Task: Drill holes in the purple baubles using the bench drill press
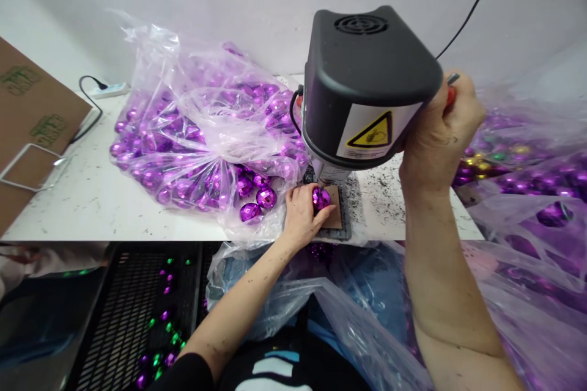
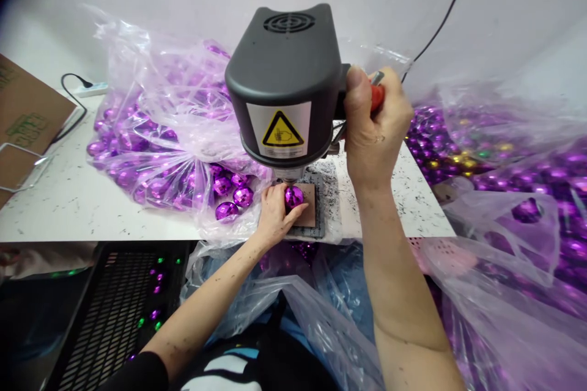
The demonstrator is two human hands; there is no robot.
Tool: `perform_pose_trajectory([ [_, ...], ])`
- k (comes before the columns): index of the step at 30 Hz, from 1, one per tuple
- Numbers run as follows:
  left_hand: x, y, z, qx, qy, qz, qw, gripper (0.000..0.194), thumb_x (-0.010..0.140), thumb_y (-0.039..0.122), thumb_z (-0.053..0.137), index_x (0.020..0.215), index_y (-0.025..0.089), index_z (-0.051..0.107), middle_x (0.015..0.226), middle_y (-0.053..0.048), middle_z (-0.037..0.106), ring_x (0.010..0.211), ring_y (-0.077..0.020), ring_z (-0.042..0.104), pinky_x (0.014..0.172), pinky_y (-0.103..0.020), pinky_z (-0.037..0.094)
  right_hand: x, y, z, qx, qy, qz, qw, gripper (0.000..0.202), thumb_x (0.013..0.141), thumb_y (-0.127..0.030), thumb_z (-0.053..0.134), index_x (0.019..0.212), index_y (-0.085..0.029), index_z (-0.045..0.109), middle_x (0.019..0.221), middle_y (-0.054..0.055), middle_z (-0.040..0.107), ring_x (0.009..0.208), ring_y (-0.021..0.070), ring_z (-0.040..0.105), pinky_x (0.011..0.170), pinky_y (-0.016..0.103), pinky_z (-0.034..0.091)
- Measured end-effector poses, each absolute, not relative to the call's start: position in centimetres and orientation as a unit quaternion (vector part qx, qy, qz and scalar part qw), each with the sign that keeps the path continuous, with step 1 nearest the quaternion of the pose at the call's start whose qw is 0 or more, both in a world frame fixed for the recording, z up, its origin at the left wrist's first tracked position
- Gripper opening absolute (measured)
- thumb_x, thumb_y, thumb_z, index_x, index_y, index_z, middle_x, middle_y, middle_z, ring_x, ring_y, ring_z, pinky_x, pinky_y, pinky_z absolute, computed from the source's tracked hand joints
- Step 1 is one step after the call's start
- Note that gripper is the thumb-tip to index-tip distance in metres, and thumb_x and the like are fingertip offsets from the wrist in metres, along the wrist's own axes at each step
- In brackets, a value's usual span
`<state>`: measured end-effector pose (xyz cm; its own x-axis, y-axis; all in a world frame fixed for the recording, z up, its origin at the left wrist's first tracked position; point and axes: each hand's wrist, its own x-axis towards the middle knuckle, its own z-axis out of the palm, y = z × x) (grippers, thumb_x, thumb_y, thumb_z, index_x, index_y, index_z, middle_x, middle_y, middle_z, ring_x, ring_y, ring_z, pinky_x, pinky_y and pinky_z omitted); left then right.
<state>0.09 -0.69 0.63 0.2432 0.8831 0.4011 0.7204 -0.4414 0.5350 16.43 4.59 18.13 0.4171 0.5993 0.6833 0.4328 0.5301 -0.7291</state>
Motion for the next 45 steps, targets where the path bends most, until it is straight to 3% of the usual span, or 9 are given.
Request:
perform_pose_trajectory([
  [5,0.3,-0.7,0.3,0.779,0.513,0.342,0.111,0.042,0.09,0.038,0.065,0.122,0.017,0.047,0.115,-0.01,0.062,0.112,-0.0265,0.055,0.103,-0.045,0.037,16.4,2.8,17.4,-0.478,-0.545,0.023,0.688,0.054,0.088,-0.065,0.047,0.077,-0.012,0.045,0.058,-0.007,0.033,0.05,-0.0009,0.037,0.051,0.016,0.029],
  [10,0.2,-0.6,0.3,0.783,0.509,0.339,0.117,0.04,0.09,0.038,0.065,0.12,0.018,0.047,0.111,-0.009,0.062,0.108,-0.0256,0.056,0.102,-0.046,0.037,16.0,-0.5,15.6,-0.458,-0.579,-0.11,0.666,0.031,0.094,-0.038,0.051,0.081,-0.01,0.053,0.067,-0.004,0.05,0.056,-0.0027,0.047,0.054,0.015,0.034],
  [15,0.3,-0.7,0.2,0.781,0.508,0.344,0.118,0.04,0.089,0.038,0.066,0.12,0.019,0.046,0.111,-0.008,0.061,0.107,-0.025,0.056,0.104,-0.046,0.036,15.7,-2.1,13.7,-0.421,-0.606,-0.126,0.663,0.013,0.09,-0.023,0.054,0.09,-0.011,0.059,0.074,-0.002,0.057,0.066,0.0017,0.058,0.058,0.017,0.043],
  [19,0.3,-0.7,0.3,0.781,0.506,0.347,0.119,0.04,0.089,0.036,0.065,0.12,0.02,0.046,0.111,-0.008,0.061,0.108,-0.0254,0.055,0.102,-0.045,0.037,16.0,-2.3,11.7,-0.422,-0.593,-0.121,0.675,0.016,0.083,-0.017,0.058,0.098,-0.011,0.061,0.075,-0.001,0.057,0.065,0.0078,0.064,0.058,0.022,0.046],
  [26,0.2,-0.7,0.5,0.779,0.51,0.342,0.128,0.04,0.089,0.036,0.066,0.12,0.021,0.047,0.111,-0.008,0.061,0.108,-0.0253,0.055,0.102,-0.044,0.037,15.7,-1.6,9.6,-0.395,-0.572,-0.152,0.703,0.021,0.083,-0.019,0.057,0.102,-0.016,0.064,0.065,-0.004,0.053,0.056,0.0086,0.06,0.053,0.022,0.044],
  [33,0.2,-0.7,0.8,0.778,0.515,0.332,0.139,0.04,0.088,0.037,0.067,0.119,0.021,0.048,0.111,-0.008,0.06,0.109,-0.026,0.055,0.103,-0.045,0.037,14.7,-2.1,9.8,-0.42,-0.556,-0.131,0.705,0.013,0.085,-0.027,0.055,0.088,-0.02,0.066,0.057,-0.002,0.051,0.054,0.0106,0.054,0.052,0.027,0.044],
  [45,0.2,-0.6,0.5,0.78,0.511,0.339,0.122,0.043,0.088,0.037,0.067,0.12,0.018,0.046,0.112,-0.01,0.059,0.11,-0.0264,0.055,0.102,-0.044,0.038,14.5,-2.0,8.0,-0.385,-0.554,-0.049,0.736,0.009,0.084,-0.025,0.052,0.085,-0.019,0.058,0.06,-0.002,0.046,0.056,0.0094,0.052,0.053,0.028,0.052],
])
